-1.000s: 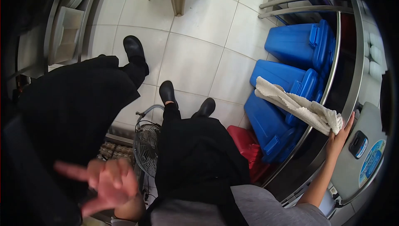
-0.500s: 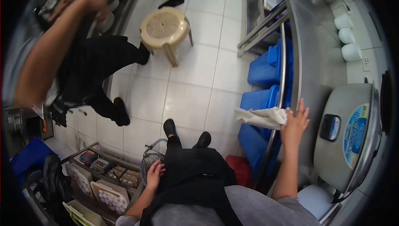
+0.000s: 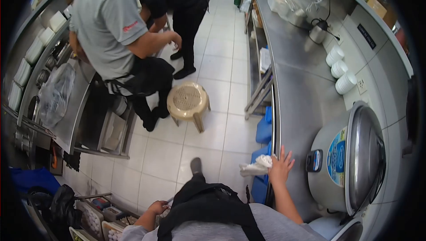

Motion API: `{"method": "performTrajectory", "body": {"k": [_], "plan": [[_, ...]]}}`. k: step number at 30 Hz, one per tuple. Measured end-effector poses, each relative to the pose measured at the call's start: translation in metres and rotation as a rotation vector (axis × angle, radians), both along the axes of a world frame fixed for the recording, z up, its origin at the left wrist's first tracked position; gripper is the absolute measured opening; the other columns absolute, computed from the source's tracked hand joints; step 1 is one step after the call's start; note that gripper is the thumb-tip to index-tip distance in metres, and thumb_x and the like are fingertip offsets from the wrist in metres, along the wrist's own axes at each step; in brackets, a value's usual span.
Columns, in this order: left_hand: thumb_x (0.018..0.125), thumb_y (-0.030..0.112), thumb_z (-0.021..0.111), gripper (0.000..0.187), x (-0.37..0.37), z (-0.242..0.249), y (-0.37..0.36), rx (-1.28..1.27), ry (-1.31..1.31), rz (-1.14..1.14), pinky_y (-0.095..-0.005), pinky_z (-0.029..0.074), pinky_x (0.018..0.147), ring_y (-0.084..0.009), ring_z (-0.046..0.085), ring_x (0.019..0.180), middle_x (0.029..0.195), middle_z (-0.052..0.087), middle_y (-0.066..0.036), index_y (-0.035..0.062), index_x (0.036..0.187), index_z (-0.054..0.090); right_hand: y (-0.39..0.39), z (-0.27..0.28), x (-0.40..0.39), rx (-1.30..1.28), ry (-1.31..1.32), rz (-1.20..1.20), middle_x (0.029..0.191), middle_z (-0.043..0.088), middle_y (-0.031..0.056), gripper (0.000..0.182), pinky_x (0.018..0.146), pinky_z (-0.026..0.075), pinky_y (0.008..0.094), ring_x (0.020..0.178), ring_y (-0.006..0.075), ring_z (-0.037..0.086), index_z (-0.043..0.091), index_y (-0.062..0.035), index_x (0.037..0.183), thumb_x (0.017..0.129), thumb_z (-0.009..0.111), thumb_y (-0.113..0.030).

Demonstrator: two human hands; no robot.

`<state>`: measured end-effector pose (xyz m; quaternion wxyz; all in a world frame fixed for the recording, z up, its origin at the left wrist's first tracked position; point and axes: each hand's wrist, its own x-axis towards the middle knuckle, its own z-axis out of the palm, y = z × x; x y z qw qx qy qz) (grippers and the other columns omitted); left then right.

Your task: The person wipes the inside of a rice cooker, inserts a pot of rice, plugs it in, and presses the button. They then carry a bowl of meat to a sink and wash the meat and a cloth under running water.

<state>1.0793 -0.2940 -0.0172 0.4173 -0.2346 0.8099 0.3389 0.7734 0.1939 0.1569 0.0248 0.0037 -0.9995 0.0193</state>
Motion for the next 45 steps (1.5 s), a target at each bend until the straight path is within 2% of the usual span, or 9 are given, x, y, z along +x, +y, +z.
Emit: {"method": "performTrajectory", "body": {"k": [6,12,17,23,26,38,42,43,45], "plan": [[0.084,0.04,0.062,0.044,-0.159,-0.015,-0.078,-0.155,0.267,-0.215,-0.0423,0.044,0.093,-0.0367,0.054,0.109,0.114,0.057,-0.022,0.0201,0.123,0.057,-0.011,0.01,-0.003,-0.008,-0.019,-0.043,0.148,0.028,0.0058,0.035,0.108,0.016,0.0596,0.136,0.0413,0.019,0.067,-0.0174,0.1,0.065,0.072,-0.014],[0.084,0.031,0.063,0.043,-0.361,0.042,-0.109,-0.204,0.648,-0.33,-0.0422,0.045,0.092,-0.0368,0.055,0.106,0.115,0.056,-0.021,0.0195,0.125,0.054,-0.02,0.01,-0.012,0.02,0.023,-0.064,0.147,0.03,0.006,0.038,0.109,0.017,0.0579,0.136,0.0403,0.021,0.067,-0.0158,0.099,0.062,0.074,-0.014],[0.086,0.028,0.06,0.043,-0.471,0.111,-0.064,-0.015,0.589,-0.205,-0.0392,0.046,0.093,-0.0333,0.054,0.109,0.124,0.051,-0.016,0.0214,0.127,0.052,-0.016,0.014,-0.019,-0.067,-0.033,-0.141,0.143,0.037,0.0062,0.036,0.109,0.015,0.0563,0.134,0.039,0.024,0.067,-0.0143,0.098,0.063,0.071,-0.013],[0.085,0.029,0.061,0.049,-0.516,0.051,-0.043,-0.11,0.445,-0.492,-0.0409,0.044,0.097,-0.0332,0.051,0.115,0.13,0.046,-0.016,0.0265,0.132,0.048,0.011,-0.017,-0.098,-0.325,0.235,-0.112,0.105,0.055,0.0111,0.042,0.096,0.028,0.0489,0.101,0.0335,0.048,0.059,-0.0043,0.101,0.06,0.058,-0.011],[0.084,0.033,0.064,0.054,-0.522,0.031,-0.05,-0.211,0.185,-0.588,-0.0418,0.041,0.099,-0.0337,0.047,0.119,0.131,0.045,-0.017,0.0296,0.134,0.046,-0.001,0.01,-0.194,-0.481,0.276,0.066,0.107,0.055,0.0109,0.042,0.096,0.03,0.0461,0.103,0.0342,0.047,0.058,-0.004,0.103,0.061,0.06,-0.012],[0.083,0.035,0.064,0.048,-0.554,0.109,-0.078,-0.38,0.45,0.051,-0.0407,0.041,0.1,-0.0346,0.05,0.115,0.127,0.048,-0.02,0.0251,0.129,0.052,-0.029,0.037,-0.475,-0.554,0.217,0.303,0.125,0.049,0.0123,0.043,0.102,0.032,0.039,0.12,0.0334,0.042,0.051,-0.0019,0.118,0.077,0.062,-0.007],[0.082,0.033,0.066,0.048,-0.546,0.095,-0.125,-0.402,0.669,0.283,-0.0402,0.038,0.103,-0.0361,0.046,0.12,0.128,0.047,-0.022,0.0172,0.125,0.055,-0.056,0.03,-0.534,-0.351,0.102,0.21,0.138,0.04,0.0076,0.04,0.104,0.03,0.0447,0.131,0.0314,0.033,0.056,-0.0066,0.118,0.08,0.063,-0.014],[0.081,0.032,0.067,0.047,-0.553,0.104,-0.132,-0.381,0.702,0.369,-0.0402,0.037,0.103,-0.0358,0.045,0.121,0.129,0.046,-0.022,0.0157,0.124,0.056,-0.05,0.015,-0.558,-0.321,0.053,0.203,0.148,0.028,0.003,0.039,0.105,0.023,0.0575,0.138,0.0325,0.021,0.058,-0.0124,0.118,0.08,0.065,-0.019],[0.081,0.031,0.068,0.046,-0.578,0.136,-0.148,-0.429,0.796,0.412,-0.0405,0.037,0.103,-0.0358,0.043,0.122,0.13,0.045,-0.022,0.0144,0.122,0.057,-0.049,0.016,-0.585,-0.199,0.04,0.147,0.148,0.026,0.0028,0.039,0.105,0.023,0.0578,0.139,0.0324,0.019,0.058,-0.0128,0.118,0.08,0.064,-0.02]]}}
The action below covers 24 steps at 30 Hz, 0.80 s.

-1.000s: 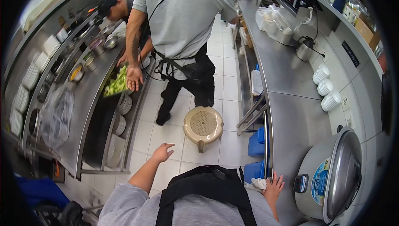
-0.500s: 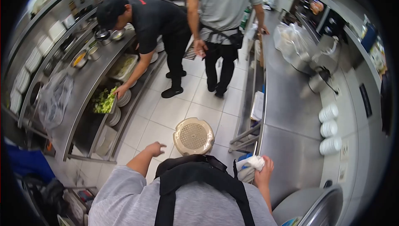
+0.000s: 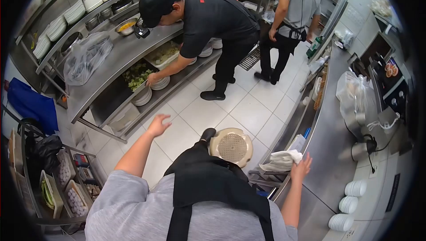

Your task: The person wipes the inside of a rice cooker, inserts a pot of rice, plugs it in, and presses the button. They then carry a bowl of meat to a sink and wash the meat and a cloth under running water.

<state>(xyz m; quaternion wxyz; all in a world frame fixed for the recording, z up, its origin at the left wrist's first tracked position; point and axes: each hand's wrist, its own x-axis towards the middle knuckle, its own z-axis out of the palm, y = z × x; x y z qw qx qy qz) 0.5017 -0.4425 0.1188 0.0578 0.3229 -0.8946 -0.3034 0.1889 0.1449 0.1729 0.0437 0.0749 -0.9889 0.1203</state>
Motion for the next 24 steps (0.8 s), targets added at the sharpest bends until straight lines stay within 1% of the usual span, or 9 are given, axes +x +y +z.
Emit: {"method": "performTrajectory", "body": {"k": [1,4,7,9,11,14,20,21,24], "plan": [[0.08,0.029,0.068,0.046,-0.022,0.022,-0.007,-0.088,0.036,-0.026,-0.0409,0.036,0.103,-0.0361,0.043,0.122,0.132,0.044,-0.021,0.0146,0.122,0.057,0.002,-0.001,-0.011,0.116,-0.007,-0.083,0.149,0.024,0.0025,0.039,0.106,0.023,0.0581,0.139,0.0323,0.018,0.058,-0.0132,0.118,0.081,0.064,-0.02],[0.08,0.026,0.068,0.043,-0.151,0.149,-0.017,-0.478,0.238,-0.089,-0.0429,0.035,0.103,-0.0361,0.04,0.125,0.135,0.042,-0.017,0.016,0.12,0.057,0.014,-0.025,-0.025,0.166,-0.005,-0.194,0.15,0.021,0.0017,0.043,0.105,0.024,0.0617,0.139,0.0331,0.018,0.055,-0.013,0.122,0.08,0.063,-0.018],[0.08,0.026,0.067,0.042,-0.266,0.212,-0.045,-0.791,0.43,-0.219,-0.045,0.033,0.103,-0.034,0.037,0.128,0.136,0.042,-0.014,0.0178,0.12,0.057,0.01,-0.05,-0.04,0.248,-0.009,-0.281,0.15,0.022,0.0046,0.045,0.102,0.026,0.0639,0.138,0.036,0.02,0.05,-0.0122,0.126,0.082,0.059,-0.015],[0.078,0.027,0.068,0.044,-0.344,0.241,-0.062,-0.886,0.455,-0.333,-0.0456,0.032,0.103,-0.0329,0.037,0.129,0.136,0.042,-0.012,0.0169,0.119,0.057,-0.017,-0.048,-0.046,0.309,-0.032,-0.366,0.15,0.022,0.0064,0.041,0.102,0.026,0.0644,0.137,0.0379,0.021,0.05,-0.0121,0.124,0.083,0.057,-0.014],[0.077,0.029,0.068,0.046,-0.423,0.249,-0.08,-0.952,0.437,-0.407,-0.0457,0.032,0.103,-0.0327,0.035,0.129,0.137,0.041,-0.012,0.0155,0.119,0.057,-0.04,-0.037,-0.05,0.397,-0.06,-0.48,0.149,0.023,0.0093,0.034,0.101,0.026,0.0655,0.136,0.0414,0.021,0.051,-0.0118,0.119,0.085,0.052,-0.012],[0.077,0.034,0.067,0.048,-0.524,0.242,-0.105,-1.016,0.215,-0.554,-0.0492,0.026,0.107,-0.0331,0.029,0.134,0.141,0.036,-0.014,0.0153,0.12,0.057,-0.063,-0.033,-0.061,0.43,-0.063,-0.548,0.149,0.023,0.0103,0.031,0.1,0.025,0.067,0.136,0.0429,0.02,0.052,-0.0119,0.117,0.086,0.048,-0.009],[0.079,0.039,0.064,0.049,-0.638,0.212,-0.111,-1.066,-0.152,-0.895,-0.0604,0.013,0.108,-0.0405,0.015,0.138,0.15,0.024,-0.015,0.0172,0.122,0.057,-0.082,-0.026,-0.074,0.414,-0.092,-0.621,0.153,0.015,0.0073,0.037,0.101,0.024,0.067,0.137,0.0401,0.019,0.05,-0.0112,0.119,0.083,0.05,-0.005],[0.079,0.038,0.063,0.048,-0.65,0.204,-0.106,-1.086,-0.12,-0.94,-0.0631,0.012,0.107,-0.0429,0.024,0.135,0.148,0.028,-0.016,0.0177,0.122,0.057,-0.082,-0.028,-0.079,0.383,-0.124,-0.669,0.154,0.012,0.0056,0.037,0.102,0.023,0.0667,0.138,0.0395,0.016,0.051,-0.012,0.119,0.082,0.05,-0.005],[0.081,0.038,0.062,0.046,-0.711,0.163,-0.071,-0.961,-0.384,-1.035,-0.063,0.02,0.103,-0.0365,0.045,0.122,0.135,0.045,-0.016,0.0186,0.122,0.057,-0.086,-0.031,-0.103,0.348,-0.199,-0.797,0.155,0.005,0.0025,0.038,0.104,0.021,0.0659,0.14,0.0377,0.011,0.051,-0.0144,0.119,0.082,0.052,-0.006]]}}
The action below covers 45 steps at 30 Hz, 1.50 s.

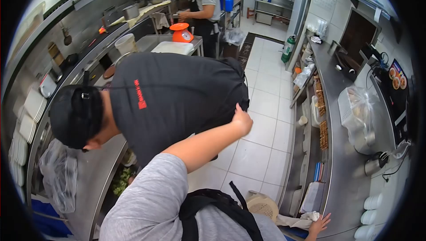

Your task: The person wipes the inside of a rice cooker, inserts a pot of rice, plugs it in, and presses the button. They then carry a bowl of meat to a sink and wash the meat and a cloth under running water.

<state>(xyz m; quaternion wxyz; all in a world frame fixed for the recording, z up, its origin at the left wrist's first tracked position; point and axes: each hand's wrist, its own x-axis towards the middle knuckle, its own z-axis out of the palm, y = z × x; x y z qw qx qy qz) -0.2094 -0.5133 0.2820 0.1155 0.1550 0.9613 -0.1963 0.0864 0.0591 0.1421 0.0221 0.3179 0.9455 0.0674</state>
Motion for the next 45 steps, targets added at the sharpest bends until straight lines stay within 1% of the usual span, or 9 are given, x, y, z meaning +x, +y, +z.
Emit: {"method": "performTrajectory", "body": {"k": [10,15,18,20,29,32,35,37,45], "plan": [[0.082,0.048,0.061,0.051,-0.094,0.021,0.125,0.266,-0.162,-0.376,-0.0454,0.038,0.091,-0.0287,0.053,0.111,0.117,0.056,-0.01,0.019,0.124,0.055,0.001,-0.021,-0.036,-0.066,-0.13,-0.319,0.155,-0.007,-0.0028,0.045,0.105,0.02,0.0644,0.141,0.036,0.005,0.05,-0.0256,0.126,0.083,0.058,-0.015],[0.082,0.051,0.059,0.061,-0.18,0.011,0.156,0.444,-0.18,-0.308,-0.0528,0.034,0.1,-0.0336,0.048,0.119,0.129,0.05,-0.013,0.0218,0.133,0.046,-0.037,0.025,-0.106,-0.081,0.029,-0.324,0.151,0.014,0.0078,0.052,0.102,0.025,0.0622,0.136,0.0379,0.02,0.051,-0.0176,0.127,0.077,0.064,-0.024],[0.081,0.056,0.057,0.066,-0.243,-0.039,0.129,0.187,-0.169,-0.159,-0.0642,0.036,0.094,-0.035,0.054,0.114,0.122,0.059,-0.013,0.0171,0.133,0.048,-0.055,0.075,-0.127,0.223,-0.106,0.044,0.136,0.043,0.0158,0.058,0.1,0.032,0.0559,0.127,0.0387,0.038,0.051,-0.0137,0.128,0.076,0.066,-0.034],[0.082,0.059,0.054,0.065,-0.283,-0.061,0.101,-0.183,-0.32,0.01,-0.0672,0.032,0.094,-0.0352,0.053,0.116,0.127,0.056,-0.012,0.0136,0.128,0.054,-0.039,0.078,-0.184,-0.044,0.053,0.02,0.154,0.012,0.0074,0.037,0.104,0.019,0.0651,0.139,0.0384,0.014,0.057,-0.0089,0.113,0.076,0.057,-0.009],[0.081,0.053,0.06,0.052,-0.32,-0.111,-0.018,-0.406,-0.813,0.537,-0.0587,0.049,0.081,-0.0316,0.06,0.104,0.119,0.061,-0.003,0.0208,0.122,0.06,0.015,0.005,-0.312,-0.276,0.349,0.223,0.147,0.032,0.0103,0.027,0.108,0.02,0.0536,0.136,0.0301,0.028,0.054,-0.0001,0.098,0.072,0.058,-0.005],[0.071,0.056,0.069,0.056,-0.295,-0.133,-0.023,-0.34,-0.878,0.33,-0.0523,0.05,0.083,-0.0306,0.061,0.102,0.115,0.064,-0.007,0.0205,0.114,0.066,0.014,0.0,-0.31,-0.17,0.396,0.332,0.141,0.04,0.0109,0.031,0.109,0.02,0.0508,0.133,0.0316,0.033,0.054,-0.0004,0.103,0.073,0.058,-0.008],[0.074,0.06,0.063,0.077,-0.27,-0.197,-0.028,-0.443,-1.432,0.333,-0.0449,0.043,0.092,-0.0281,0.058,0.108,0.119,0.061,-0.013,0.0042,0.125,0.054,0.004,0.032,-0.31,-0.246,0.45,0.241,0.134,0.046,0.0158,0.043,0.107,0.028,0.0439,0.125,0.0328,0.041,0.05,-0.0015,0.119,0.078,0.061,-0.009],[0.075,0.059,0.064,0.075,-0.249,-0.226,-0.037,-0.276,-1.578,0.346,-0.045,0.043,0.092,-0.0289,0.058,0.108,0.119,0.061,-0.013,0.005,0.125,0.054,-0.004,0.056,-0.313,-0.479,0.283,-0.073,0.131,0.048,0.0153,0.053,0.099,0.033,0.055,0.125,0.0384,0.039,0.053,-0.0124,0.125,0.077,0.064,-0.032],[0.077,0.053,0.064,0.067,-0.385,-0.304,-0.074,0.469,-1.405,-0.264,-0.0454,0.044,0.092,-0.0317,0.057,0.107,0.12,0.06,-0.015,0.0082,0.125,0.055,-0.041,0.076,-0.488,-0.804,0.315,-0.165,0.131,0.048,0.0156,0.053,0.1,0.034,0.0515,0.124,0.0371,0.041,0.051,-0.01,0.126,0.078,0.065,-0.028]]}}
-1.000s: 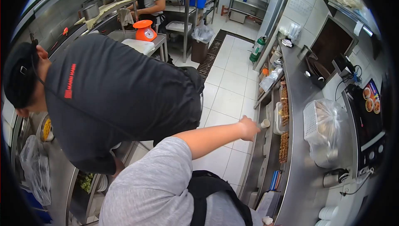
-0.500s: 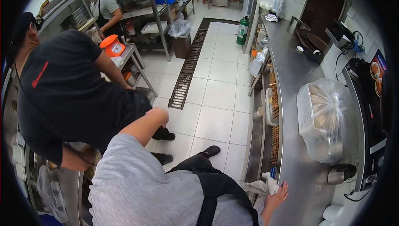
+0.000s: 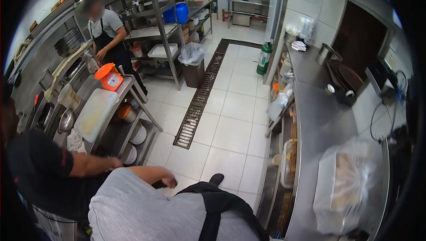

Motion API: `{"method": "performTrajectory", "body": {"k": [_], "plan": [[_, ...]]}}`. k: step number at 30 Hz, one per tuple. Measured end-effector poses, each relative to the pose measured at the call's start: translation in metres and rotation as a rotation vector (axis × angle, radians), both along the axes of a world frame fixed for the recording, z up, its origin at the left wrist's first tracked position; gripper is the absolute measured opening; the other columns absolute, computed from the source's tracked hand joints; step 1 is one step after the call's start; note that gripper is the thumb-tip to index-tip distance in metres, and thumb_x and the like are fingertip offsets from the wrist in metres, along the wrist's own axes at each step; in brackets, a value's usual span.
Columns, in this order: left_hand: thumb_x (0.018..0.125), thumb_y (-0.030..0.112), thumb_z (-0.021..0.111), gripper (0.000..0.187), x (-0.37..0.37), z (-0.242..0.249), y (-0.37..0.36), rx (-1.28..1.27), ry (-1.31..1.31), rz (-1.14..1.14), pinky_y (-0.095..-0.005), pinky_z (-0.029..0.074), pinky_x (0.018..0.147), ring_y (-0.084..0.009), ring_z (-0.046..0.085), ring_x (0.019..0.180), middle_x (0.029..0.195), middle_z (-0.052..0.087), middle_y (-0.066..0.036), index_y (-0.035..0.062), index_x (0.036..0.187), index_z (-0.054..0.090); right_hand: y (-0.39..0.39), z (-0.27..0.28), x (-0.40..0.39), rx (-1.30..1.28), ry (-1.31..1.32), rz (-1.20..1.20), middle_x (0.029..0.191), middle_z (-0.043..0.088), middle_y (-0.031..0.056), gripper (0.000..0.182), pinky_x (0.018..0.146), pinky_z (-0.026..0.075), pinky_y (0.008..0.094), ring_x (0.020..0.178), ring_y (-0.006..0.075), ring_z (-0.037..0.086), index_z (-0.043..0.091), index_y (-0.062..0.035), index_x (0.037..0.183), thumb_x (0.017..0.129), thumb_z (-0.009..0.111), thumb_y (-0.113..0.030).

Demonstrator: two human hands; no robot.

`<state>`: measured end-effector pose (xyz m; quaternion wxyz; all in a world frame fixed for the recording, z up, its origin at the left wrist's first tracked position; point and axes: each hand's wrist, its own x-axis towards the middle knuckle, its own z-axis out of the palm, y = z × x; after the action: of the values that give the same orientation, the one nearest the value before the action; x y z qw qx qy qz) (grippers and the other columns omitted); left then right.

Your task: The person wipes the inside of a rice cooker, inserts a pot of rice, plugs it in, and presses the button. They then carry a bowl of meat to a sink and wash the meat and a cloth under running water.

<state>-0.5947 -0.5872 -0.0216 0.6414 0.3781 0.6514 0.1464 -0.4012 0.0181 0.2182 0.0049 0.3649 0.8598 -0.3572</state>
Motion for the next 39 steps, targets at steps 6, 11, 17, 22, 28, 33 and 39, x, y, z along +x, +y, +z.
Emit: {"method": "performTrajectory", "body": {"k": [6,11,17,22,28,33,39], "plan": [[0.085,0.03,0.056,0.037,-0.285,0.172,0.112,-0.306,0.82,0.266,-0.0434,0.05,0.083,-0.0292,0.057,0.107,0.116,0.059,-0.01,0.0248,0.122,0.058,-0.038,-0.001,-0.167,-0.123,0.104,-0.053,0.131,0.048,0.0158,0.053,0.1,0.035,0.0489,0.123,0.0361,0.042,0.05,-0.0082,0.126,0.078,0.065,-0.025],[0.087,0.031,0.057,0.039,-0.406,0.232,0.187,0.066,1.029,0.363,-0.0421,0.046,0.088,-0.0289,0.055,0.108,0.118,0.056,-0.008,0.0214,0.124,0.054,-0.036,-0.006,-0.262,-0.16,0.243,-0.167,0.131,0.048,0.016,0.054,0.1,0.035,0.0467,0.122,0.0353,0.043,0.049,-0.0067,0.127,0.078,0.066,-0.023],[0.086,0.036,0.058,0.038,-0.43,0.192,0.229,0.145,0.859,0.249,-0.0453,0.046,0.084,-0.0294,0.057,0.105,0.12,0.056,-0.006,0.0265,0.122,0.056,-0.004,0.001,-0.378,-0.188,0.508,-0.282,0.131,0.048,0.0162,0.054,0.101,0.035,0.0441,0.121,0.0343,0.044,0.047,-0.0049,0.127,0.079,0.066,-0.02],[0.085,0.034,0.059,0.037,-0.416,0.171,0.213,0.105,0.653,0.194,-0.0425,0.047,0.085,-0.0281,0.057,0.107,0.12,0.056,-0.005,0.0258,0.122,0.057,0.04,0.065,-0.489,-0.135,0.828,-0.368,0.13,0.048,0.0164,0.055,0.101,0.036,0.0419,0.12,0.0335,0.045,0.046,-0.0034,0.128,0.079,0.066,-0.017],[0.085,0.032,0.059,0.034,-0.46,0.167,0.182,0.071,0.609,0.12,-0.0428,0.048,0.084,-0.0279,0.056,0.108,0.116,0.057,-0.005,0.0261,0.118,0.061,0.087,0.073,-0.574,-0.08,0.988,-0.425,0.13,0.048,0.0166,0.055,0.101,0.036,0.0397,0.12,0.0327,0.046,0.045,-0.0018,0.128,0.079,0.067,-0.014],[0.085,0.033,0.059,0.032,-0.508,0.17,0.161,0.181,0.763,0.103,-0.0418,0.046,0.083,-0.0251,0.058,0.103,0.115,0.057,-0.003,0.0285,0.117,0.061,0.061,-0.067,-0.567,0.91,0.24,-0.014,0.136,0.043,0.0172,0.061,0.102,0.034,0.0436,0.125,0.0326,0.042,0.04,-0.0042,0.135,0.084,0.065,-0.027],[0.086,0.033,0.058,0.031,-0.531,0.165,0.122,0.167,0.799,0.148,-0.0418,0.046,0.083,-0.0254,0.058,0.103,0.116,0.057,-0.003,0.0283,0.117,0.061,-0.015,-0.062,-0.566,0.745,-0.124,-0.204,0.141,0.039,0.0126,0.054,0.104,0.03,0.0463,0.131,0.0312,0.035,0.039,-0.0205,0.139,0.09,0.053,-0.035]]}}
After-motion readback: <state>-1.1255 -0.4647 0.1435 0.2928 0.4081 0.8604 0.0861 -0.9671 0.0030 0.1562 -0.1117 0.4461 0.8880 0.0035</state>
